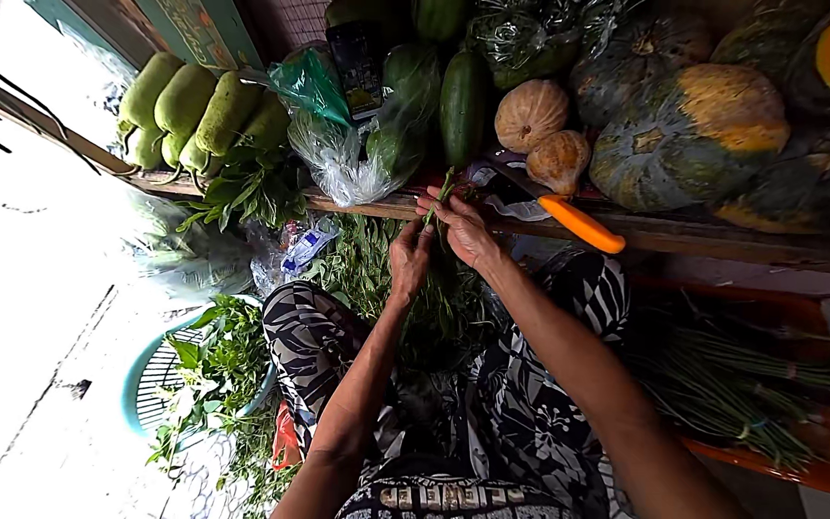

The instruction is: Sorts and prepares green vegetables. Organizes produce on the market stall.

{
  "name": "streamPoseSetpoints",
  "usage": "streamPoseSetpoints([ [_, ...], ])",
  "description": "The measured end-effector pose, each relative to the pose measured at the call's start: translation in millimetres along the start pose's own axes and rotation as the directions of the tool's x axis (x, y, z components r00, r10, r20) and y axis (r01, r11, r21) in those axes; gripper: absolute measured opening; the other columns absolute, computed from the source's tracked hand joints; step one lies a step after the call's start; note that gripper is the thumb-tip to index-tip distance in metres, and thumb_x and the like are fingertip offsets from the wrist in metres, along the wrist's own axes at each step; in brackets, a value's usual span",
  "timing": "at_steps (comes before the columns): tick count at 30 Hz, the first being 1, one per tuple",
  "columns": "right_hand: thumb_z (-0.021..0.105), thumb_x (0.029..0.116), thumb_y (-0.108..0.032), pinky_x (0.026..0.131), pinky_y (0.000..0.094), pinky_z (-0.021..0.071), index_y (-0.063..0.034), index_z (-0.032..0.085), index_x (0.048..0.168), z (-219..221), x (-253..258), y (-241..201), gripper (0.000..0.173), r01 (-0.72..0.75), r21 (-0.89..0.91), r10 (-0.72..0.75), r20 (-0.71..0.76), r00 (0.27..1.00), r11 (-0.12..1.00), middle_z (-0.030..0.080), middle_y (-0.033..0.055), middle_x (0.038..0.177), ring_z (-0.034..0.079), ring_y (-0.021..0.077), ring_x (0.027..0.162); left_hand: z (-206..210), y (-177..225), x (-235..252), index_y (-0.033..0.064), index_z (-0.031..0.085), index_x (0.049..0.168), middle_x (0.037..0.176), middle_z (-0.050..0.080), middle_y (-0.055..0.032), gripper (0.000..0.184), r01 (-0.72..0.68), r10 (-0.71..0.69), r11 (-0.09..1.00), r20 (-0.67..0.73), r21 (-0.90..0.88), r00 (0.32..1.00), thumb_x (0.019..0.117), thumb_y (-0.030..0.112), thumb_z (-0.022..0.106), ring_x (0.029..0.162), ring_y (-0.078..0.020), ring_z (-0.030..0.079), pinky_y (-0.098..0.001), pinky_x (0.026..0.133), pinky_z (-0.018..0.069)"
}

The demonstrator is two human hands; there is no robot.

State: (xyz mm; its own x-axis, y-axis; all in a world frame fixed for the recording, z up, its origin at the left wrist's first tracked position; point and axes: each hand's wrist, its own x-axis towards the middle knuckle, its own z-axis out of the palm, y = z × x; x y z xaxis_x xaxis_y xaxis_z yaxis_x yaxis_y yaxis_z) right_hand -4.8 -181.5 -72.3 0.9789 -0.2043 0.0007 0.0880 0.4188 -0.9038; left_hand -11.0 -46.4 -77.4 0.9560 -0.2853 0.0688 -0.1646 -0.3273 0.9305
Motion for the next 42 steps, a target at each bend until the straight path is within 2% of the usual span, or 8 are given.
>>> streamPoseSetpoints([
  [7, 0.047, 0.1066, -0.003, 0.096, 0.0274, 0.0526, 0.0033, 0.056, 0.122, 3.9, -5.4, 1.8, 0.019, -0.066, -0.061, 0.064, -0.030, 0.997, 0.996, 0.070, 0.0103, 0.113, 0.067, 0.0107, 0.105, -9.8, -8.3, -3.1, 0.0116, 0.061, 0.139, 0.114, 0.069, -0.0163, 0.042, 0.047, -0.047, 0.999, 0.118, -0.002, 0.992, 0.1085, 0.038, 0.050, 0.091, -0.0255, 0.065, -0.0463, 0.079, 0.0533],
  [15, 0.037, 0.1111, -0.011, 0.097, 0.0303, 0.0514, 0.0028, 0.055, 0.122, -0.7, -4.5, -8.3, 0.025, -0.092, -0.195, 0.096, 0.014, 0.995, 0.977, 0.071, 0.0096, 0.109, 0.067, 0.0123, 0.105, -24.5, -23.6, 30.9, -0.0046, 0.064, 0.128, 0.118, 0.070, -0.0136, 0.035, 0.064, -0.003, 0.973, 0.266, -0.220, 0.964, 0.1084, 0.019, 0.049, 0.104, -0.0133, 0.068, -0.0348, 0.096, 0.0549],
  [21, 0.027, 0.1140, -0.016, 0.077, 0.0337, 0.0622, -0.0033, 0.045, 0.116, -25.1, 7.4, -61.1, 0.022, 0.074, -0.082, -0.090, -0.216, 0.972, 0.994, 0.059, 0.0027, 0.084, 0.068, 0.0144, 0.073, -55.6, -122.4, 53.3, -0.0023, 0.065, 0.126, 0.118, 0.068, -0.0227, 0.034, 0.489, -0.477, 0.868, -0.123, 0.092, 0.870, 0.1052, 0.023, 0.054, 0.108, -0.0340, 0.065, -0.0530, 0.096, 0.0504],
  [25, 0.029, 0.1139, -0.016, 0.066, 0.0285, 0.0599, -0.0061, 0.044, 0.110, -31.6, 12.1, -54.0, 0.018, 0.092, -0.095, -0.114, -0.266, 0.957, 0.991, 0.055, -0.0005, 0.074, 0.061, 0.0106, 0.060, -13.4, -165.8, -0.1, -0.0016, 0.067, 0.124, 0.123, 0.066, -0.0285, 0.034, 0.648, -0.671, 0.664, -0.084, 0.373, 0.737, 0.1042, 0.023, 0.055, 0.117, -0.0443, 0.062, -0.0632, 0.099, 0.0467],
  [29, 0.030, 0.1135, -0.014, 0.064, 0.0256, 0.0589, -0.0047, 0.044, 0.111, -29.7, 10.5, -48.3, 0.017, 0.078, -0.167, -0.114, -0.214, 0.970, 0.983, 0.054, -0.0009, 0.073, 0.060, 0.0087, 0.059, 24.7, -180.3, -59.9, -0.0044, 0.065, 0.126, 0.127, 0.064, -0.0262, 0.031, 0.172, -0.363, 0.781, 0.212, 0.600, 0.907, 0.1040, 0.015, 0.055, 0.123, -0.0420, 0.060, -0.0551, 0.103, 0.0486],
  [31, 0.030, 0.1135, -0.014, 0.063, 0.0246, 0.0582, -0.0043, 0.044, 0.111, -30.1, 12.1, -48.0, 0.017, 0.078, -0.181, -0.114, -0.194, 0.974, 0.980, 0.054, -0.0008, 0.074, 0.060, 0.0081, 0.059, 42.6, -182.2, -62.9, -0.0065, 0.066, 0.122, 0.124, 0.066, -0.0269, 0.029, -0.147, -0.194, 0.781, 0.461, 0.606, 0.866, 0.1042, 0.012, 0.052, 0.121, -0.0429, 0.061, -0.0537, 0.103, 0.0490],
  [35, 0.031, 0.1133, -0.014, 0.063, 0.0231, 0.0562, -0.0032, 0.045, 0.111, -25.3, 9.2, -50.7, 0.018, 0.046, -0.222, -0.084, -0.162, 0.983, 0.974, 0.053, -0.0003, 0.073, 0.057, 0.0075, 0.058, 55.4, -170.6, -49.8, -0.0013, 0.054, 0.139, 0.142, 0.054, -0.0260, 0.039, -0.220, -0.460, 0.544, 0.507, 0.810, 0.729, 0.1013, 0.009, 0.056, 0.136, -0.0459, 0.045, -0.0635, 0.107, 0.0374],
  [42, 0.030, 0.1140, -0.019, 0.057, 0.0211, 0.0527, -0.0071, 0.049, 0.107, -27.8, 6.7, -62.9, 0.023, -0.040, -0.154, -0.001, -0.257, 0.966, 0.987, 0.050, -0.0033, 0.069, 0.053, 0.0058, 0.053, -10.1, -94.9, 2.7, 0.0020, 0.064, 0.128, 0.121, 0.067, -0.0250, 0.033, 0.343, -0.506, 0.772, 0.192, 0.535, 0.841, 0.1042, 0.021, 0.051, 0.112, -0.0423, 0.065, -0.0643, 0.094, 0.0496],
])
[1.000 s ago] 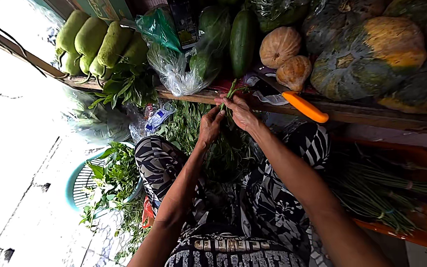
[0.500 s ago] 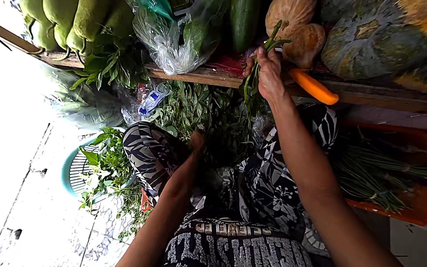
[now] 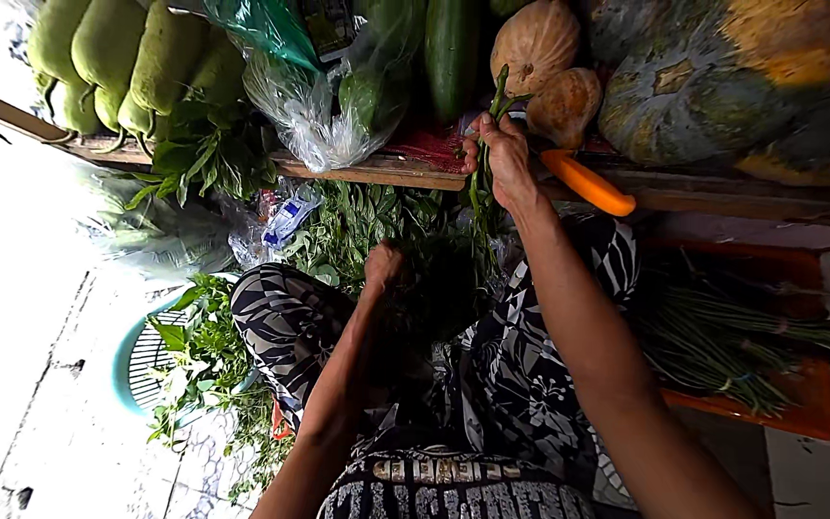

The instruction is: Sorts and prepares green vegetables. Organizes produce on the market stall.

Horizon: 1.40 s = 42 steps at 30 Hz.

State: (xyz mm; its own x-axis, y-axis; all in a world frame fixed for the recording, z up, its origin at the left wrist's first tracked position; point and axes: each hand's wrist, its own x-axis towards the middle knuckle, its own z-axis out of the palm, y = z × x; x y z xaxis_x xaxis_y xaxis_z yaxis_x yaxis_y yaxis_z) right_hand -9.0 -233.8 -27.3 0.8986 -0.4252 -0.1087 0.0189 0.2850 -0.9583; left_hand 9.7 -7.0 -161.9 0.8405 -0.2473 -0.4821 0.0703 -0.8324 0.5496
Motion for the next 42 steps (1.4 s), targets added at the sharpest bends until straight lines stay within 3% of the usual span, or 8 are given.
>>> streamPoseSetpoints([
  [3, 0.036, 0.1134, -0.021, 0.052, 0.0197, 0.0512, -0.0073, 0.049, 0.107, 2.7, 1.5, 2.8, 0.020, -0.026, -0.040, 0.026, 0.007, 1.000, 0.999, 0.048, -0.0039, 0.067, 0.051, 0.0048, 0.050, -35.8, 6.9, -23.6, 0.0073, 0.061, 0.117, 0.092, 0.062, -0.0045, 0.038, 0.036, -0.072, 0.742, -0.026, -0.670, 0.997, 0.1099, 0.034, 0.035, 0.078, -0.0119, 0.060, -0.0327, 0.070, 0.0525],
  [6, 0.057, 0.1059, -0.020, 0.050, 0.0198, 0.0481, -0.0052, 0.053, 0.104, 2.2, 4.6, 12.4, 0.015, 0.000, -0.236, 0.019, 0.079, 0.997, 0.972, 0.048, -0.0044, 0.065, 0.048, 0.0038, 0.049, -45.8, -0.8, -27.5, 0.0109, 0.061, 0.121, 0.090, 0.067, -0.0031, 0.032, 0.058, -0.102, 0.420, 0.017, -0.906, 0.995, 0.1089, 0.037, 0.046, 0.073, -0.0103, 0.064, -0.0300, 0.065, 0.0559],
  [14, 0.068, 0.1000, -0.020, 0.048, 0.0213, 0.0407, -0.0022, 0.065, 0.121, 16.1, -4.8, 31.3, 0.028, -0.176, -0.560, 0.303, 0.143, 0.942, 0.810, 0.067, 0.0055, 0.089, 0.046, 0.0046, 0.051, -22.0, -7.8, -59.6, 0.0019, 0.060, 0.110, 0.091, 0.064, -0.0032, 0.016, -0.163, 0.120, 0.583, -0.114, -0.796, 0.986, 0.1071, 0.007, 0.045, 0.082, -0.0089, 0.063, -0.0301, 0.079, 0.0549],
  [21, 0.058, 0.1054, -0.018, 0.044, 0.0156, 0.0380, -0.0012, 0.065, 0.117, 28.3, -17.9, 34.8, 0.022, -0.185, -0.392, 0.342, 0.381, 0.859, 0.901, 0.070, -0.0004, 0.083, 0.042, -0.0020, 0.045, -10.7, -2.1, -78.9, -0.0089, 0.059, 0.123, 0.106, 0.067, -0.0113, 0.023, -0.255, 0.146, 0.638, -0.211, -0.726, 0.966, 0.1045, 0.000, 0.047, 0.092, -0.0060, 0.064, -0.0241, 0.086, 0.0532],
  [28, 0.061, 0.1028, -0.012, 0.043, 0.0151, 0.0381, -0.0003, 0.065, 0.115, 29.7, -13.9, 36.3, 0.018, -0.128, -0.343, 0.276, 0.428, 0.860, 0.931, 0.068, 0.0007, 0.083, 0.041, -0.0012, 0.044, -34.3, 15.6, -71.5, 0.0066, 0.044, 0.151, 0.123, 0.065, -0.0131, 0.054, -0.319, 0.275, 0.673, -0.175, -0.667, 0.945, 0.1000, 0.009, 0.062, 0.102, -0.0148, 0.064, -0.0340, 0.091, 0.0533],
  [31, 0.062, 0.1028, -0.015, 0.042, 0.0155, 0.0381, -0.0007, 0.066, 0.116, 27.9, -13.0, 36.7, 0.020, -0.120, -0.380, 0.285, 0.414, 0.865, 0.917, 0.067, 0.0016, 0.083, 0.041, -0.0007, 0.044, -42.3, 21.0, -58.1, 0.0032, 0.069, 0.123, 0.113, 0.072, -0.0072, 0.025, -0.445, 0.316, 0.677, -0.314, -0.587, 0.895, 0.0984, 0.011, 0.068, 0.097, -0.0107, 0.067, -0.0326, 0.088, 0.0546],
  [33, 0.062, 0.1032, -0.018, 0.042, 0.0163, 0.0373, -0.0013, 0.065, 0.119, 23.2, -8.8, 34.5, 0.023, -0.120, -0.397, 0.274, 0.359, 0.892, 0.910, 0.069, 0.0024, 0.085, 0.041, -0.0003, 0.044, -50.7, 20.3, -51.5, 0.0012, 0.070, 0.110, 0.104, 0.072, -0.0045, 0.014, -0.503, 0.310, 0.586, -0.398, -0.635, 0.863, 0.1013, 0.009, 0.062, 0.093, -0.0092, 0.067, -0.0307, 0.087, 0.0548],
  [42, 0.054, 0.1064, -0.012, 0.042, 0.0150, 0.0383, -0.0021, 0.060, 0.119, 16.6, -4.3, 21.7, 0.017, -0.135, -0.253, 0.198, 0.244, 0.949, 0.958, 0.071, 0.0021, 0.087, 0.044, -0.0007, 0.044, -59.4, 17.0, -55.6, 0.0143, 0.061, 0.109, 0.088, 0.073, 0.0011, 0.029, -0.336, 0.198, -0.014, -0.332, -0.942, 0.922, 0.1095, 0.007, 0.033, 0.091, -0.0149, 0.073, -0.0378, 0.095, 0.0581],
])
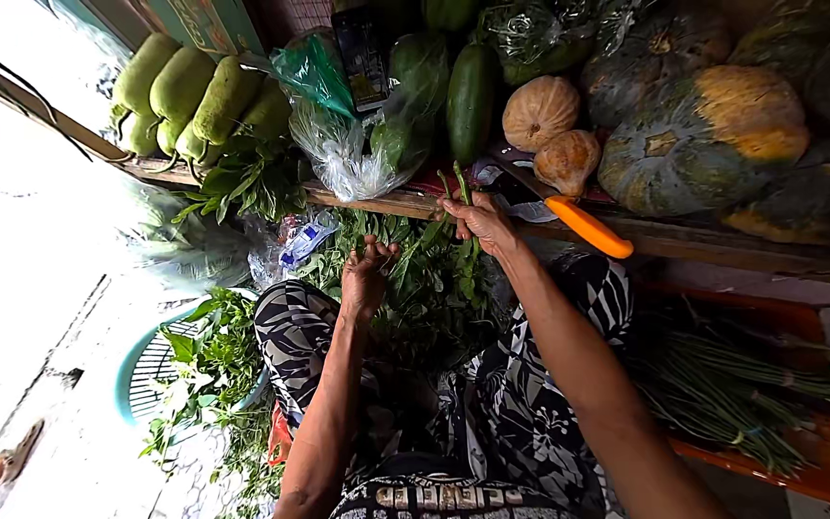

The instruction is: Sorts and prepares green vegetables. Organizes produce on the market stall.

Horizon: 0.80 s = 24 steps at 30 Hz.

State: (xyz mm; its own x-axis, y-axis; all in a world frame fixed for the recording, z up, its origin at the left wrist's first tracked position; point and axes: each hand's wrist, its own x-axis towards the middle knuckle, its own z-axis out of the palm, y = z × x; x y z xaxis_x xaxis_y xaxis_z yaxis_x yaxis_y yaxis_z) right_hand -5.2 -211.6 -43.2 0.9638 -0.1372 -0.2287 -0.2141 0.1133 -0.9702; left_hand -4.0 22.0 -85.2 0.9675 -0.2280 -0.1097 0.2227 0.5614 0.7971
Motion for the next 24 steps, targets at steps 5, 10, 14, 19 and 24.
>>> streamPoseSetpoints([
  [5, 0.052, 0.1061, -0.009, 0.045, 0.0139, 0.0386, -0.0035, 0.063, 0.119, -0.9, -3.1, -0.4, 0.018, 0.204, -0.084, -0.195, 0.103, 0.975, 0.975, 0.068, -0.0023, 0.090, 0.043, -0.0038, 0.048, 6.1, 7.8, 6.8, 0.0147, 0.053, 0.124, 0.083, 0.061, 0.0058, 0.026, 0.020, -0.024, 0.983, 0.020, 0.181, 1.000, 0.1080, 0.008, 0.033, 0.074, -0.0068, 0.063, -0.0277, 0.079, 0.0577],
  [10, 0.053, 0.1046, -0.007, 0.048, 0.0138, 0.0404, 0.0000, 0.065, 0.117, -0.2, -4.3, 0.0, 0.019, 0.357, -0.130, -0.344, 0.111, 0.932, 0.925, 0.068, -0.0010, 0.093, 0.044, -0.0047, 0.052, 7.8, 18.2, 7.0, 0.0098, 0.057, 0.126, 0.095, 0.062, 0.0019, 0.023, -0.149, -0.020, 0.654, 0.213, 0.742, 0.977, 0.1045, 0.010, 0.051, 0.071, -0.0028, 0.055, -0.0211, 0.065, 0.0482],
  [14, 0.053, 0.1053, -0.009, 0.047, 0.0144, 0.0400, -0.0011, 0.064, 0.118, -0.6, -2.3, 1.8, 0.019, 0.334, -0.132, -0.324, 0.097, 0.941, 0.933, 0.068, -0.0016, 0.093, 0.045, -0.0041, 0.051, 19.0, 12.4, 4.6, 0.0050, 0.069, 0.111, 0.098, 0.070, -0.0083, 0.015, -0.233, -0.027, 0.382, 0.263, 0.894, 0.964, 0.0986, 0.013, 0.066, 0.072, -0.0151, 0.060, -0.0371, 0.067, 0.0511],
  [19, 0.054, 0.1056, -0.012, 0.048, 0.0158, 0.0386, -0.0012, 0.065, 0.119, -0.4, -2.4, 2.3, 0.020, 0.300, -0.184, -0.284, 0.110, 0.953, 0.936, 0.067, 0.0007, 0.093, 0.044, -0.0021, 0.052, 31.0, 9.9, 5.2, 0.0011, 0.074, 0.113, 0.112, 0.072, -0.0192, 0.022, -0.333, -0.096, 0.076, 0.339, 0.940, 0.936, 0.0965, 0.001, 0.059, 0.105, -0.0358, 0.070, -0.0563, 0.095, 0.0524],
  [24, 0.057, 0.1056, -0.014, 0.051, 0.0221, 0.0434, 0.0004, 0.065, 0.121, 7.3, -13.1, -2.8, 0.023, 0.294, -0.354, -0.282, 0.086, 0.955, 0.888, 0.068, 0.0078, 0.090, 0.049, 0.0051, 0.054, 44.9, 11.0, 4.4, -0.0004, 0.068, 0.123, 0.119, 0.069, -0.0230, 0.031, -0.379, -0.286, -0.231, 0.310, 0.896, 0.907, 0.1039, 0.014, 0.049, 0.107, -0.0414, 0.069, -0.0578, 0.093, 0.0522],
])
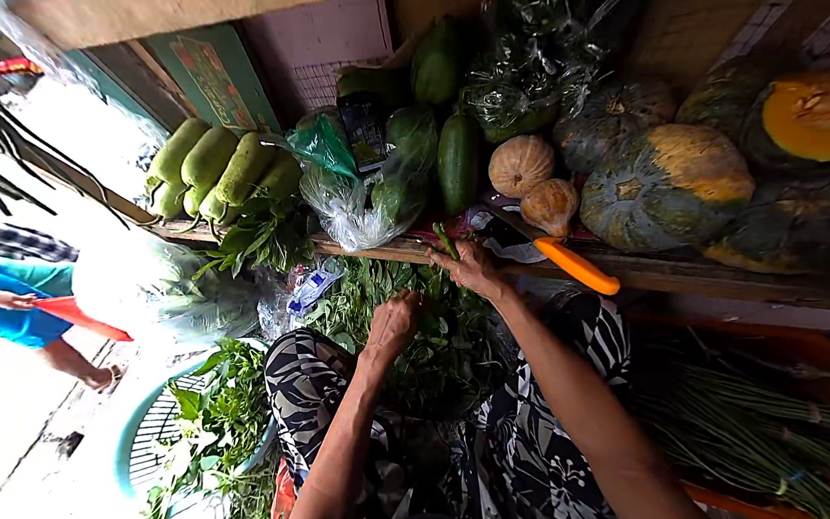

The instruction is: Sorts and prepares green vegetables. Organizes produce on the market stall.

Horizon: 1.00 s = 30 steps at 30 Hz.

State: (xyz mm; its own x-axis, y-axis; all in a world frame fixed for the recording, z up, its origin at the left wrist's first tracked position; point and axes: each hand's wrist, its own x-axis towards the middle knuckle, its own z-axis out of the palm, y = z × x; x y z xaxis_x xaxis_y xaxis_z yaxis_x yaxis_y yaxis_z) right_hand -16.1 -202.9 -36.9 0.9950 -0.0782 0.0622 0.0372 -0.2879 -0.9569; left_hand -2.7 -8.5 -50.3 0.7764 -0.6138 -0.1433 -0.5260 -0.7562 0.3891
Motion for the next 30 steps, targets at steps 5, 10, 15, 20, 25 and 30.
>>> streamPoseSetpoints([
  [5, 0.058, 0.1061, -0.019, 0.063, 0.0280, 0.0472, 0.0005, 0.064, 0.127, -2.0, 4.4, -6.0, 0.029, -0.139, -0.131, 0.146, 0.047, 0.988, 0.982, 0.068, 0.0109, 0.096, 0.053, 0.0099, 0.063, 1.7, 8.1, 0.2, -0.0047, 0.066, 0.122, 0.118, 0.069, -0.0261, 0.033, -0.014, 0.012, 0.992, 0.020, 0.124, 1.000, 0.1071, 0.015, 0.044, 0.103, -0.0449, 0.070, -0.0593, 0.088, 0.0531],
  [10, 0.056, 0.1067, -0.021, 0.070, 0.0304, 0.0487, 0.0027, 0.064, 0.126, -1.1, 8.4, 0.9, 0.032, -0.129, -0.145, 0.142, 0.084, 0.986, 0.981, 0.069, 0.0131, 0.101, 0.057, 0.0123, 0.072, 8.9, 10.8, 1.8, -0.0070, 0.065, 0.124, 0.116, 0.069, -0.0280, 0.033, -0.034, 0.033, 0.994, 0.007, 0.107, 0.999, 0.1070, 0.009, 0.041, 0.102, -0.0461, 0.070, -0.0585, 0.088, 0.0532],
  [15, 0.055, 0.1073, -0.022, 0.081, 0.0339, 0.0502, 0.0036, 0.062, 0.129, -0.2, 8.6, 0.6, 0.034, -0.117, -0.188, 0.144, 0.139, 0.980, 0.975, 0.069, 0.0155, 0.105, 0.062, 0.0169, 0.084, 20.0, 2.4, 5.2, -0.0066, 0.071, 0.114, 0.104, 0.070, -0.0282, 0.027, -0.169, 0.179, 0.979, -0.089, 0.115, 0.980, 0.1015, 0.004, 0.049, 0.090, -0.0452, 0.071, -0.0570, 0.079, 0.0556],
  [20, 0.054, 0.1076, -0.022, 0.076, 0.0311, 0.0487, 0.0033, 0.062, 0.128, 0.0, 9.3, 0.2, 0.033, -0.143, -0.181, 0.169, 0.135, 0.976, 0.973, 0.067, 0.0138, 0.102, 0.059, 0.0140, 0.080, 12.9, 1.4, 9.3, -0.0075, 0.065, 0.123, 0.116, 0.066, -0.0299, 0.031, -0.148, 0.141, 0.981, 0.059, 0.122, 0.988, 0.1038, 0.002, 0.043, 0.103, -0.0459, 0.068, -0.0560, 0.090, 0.0533],
  [25, 0.054, 0.1077, -0.022, 0.078, 0.0315, 0.0493, 0.0034, 0.061, 0.129, -1.6, 9.2, -0.5, 0.033, -0.144, -0.205, 0.176, 0.150, 0.973, 0.968, 0.067, 0.0153, 0.105, 0.060, 0.0152, 0.081, 22.0, 0.5, 6.9, -0.0071, 0.064, 0.125, 0.117, 0.068, -0.0281, 0.032, -0.189, 0.174, 0.962, 0.091, 0.195, 0.981, 0.1051, 0.002, 0.042, 0.104, -0.0449, 0.069, -0.0553, 0.090, 0.0542],
  [30, 0.053, 0.1081, -0.023, 0.080, 0.0328, 0.0493, 0.0018, 0.062, 0.129, -1.7, 9.1, -1.8, 0.034, -0.154, -0.227, 0.194, 0.166, 0.967, 0.962, 0.068, 0.0141, 0.105, 0.060, 0.0155, 0.083, 26.3, 0.5, 3.0, -0.0110, 0.062, 0.124, 0.118, 0.065, -0.0311, 0.031, -0.237, 0.230, 0.941, 0.057, 0.241, 0.971, 0.1051, 0.001, 0.040, 0.098, -0.0462, 0.070, -0.0542, 0.087, 0.0556],
])
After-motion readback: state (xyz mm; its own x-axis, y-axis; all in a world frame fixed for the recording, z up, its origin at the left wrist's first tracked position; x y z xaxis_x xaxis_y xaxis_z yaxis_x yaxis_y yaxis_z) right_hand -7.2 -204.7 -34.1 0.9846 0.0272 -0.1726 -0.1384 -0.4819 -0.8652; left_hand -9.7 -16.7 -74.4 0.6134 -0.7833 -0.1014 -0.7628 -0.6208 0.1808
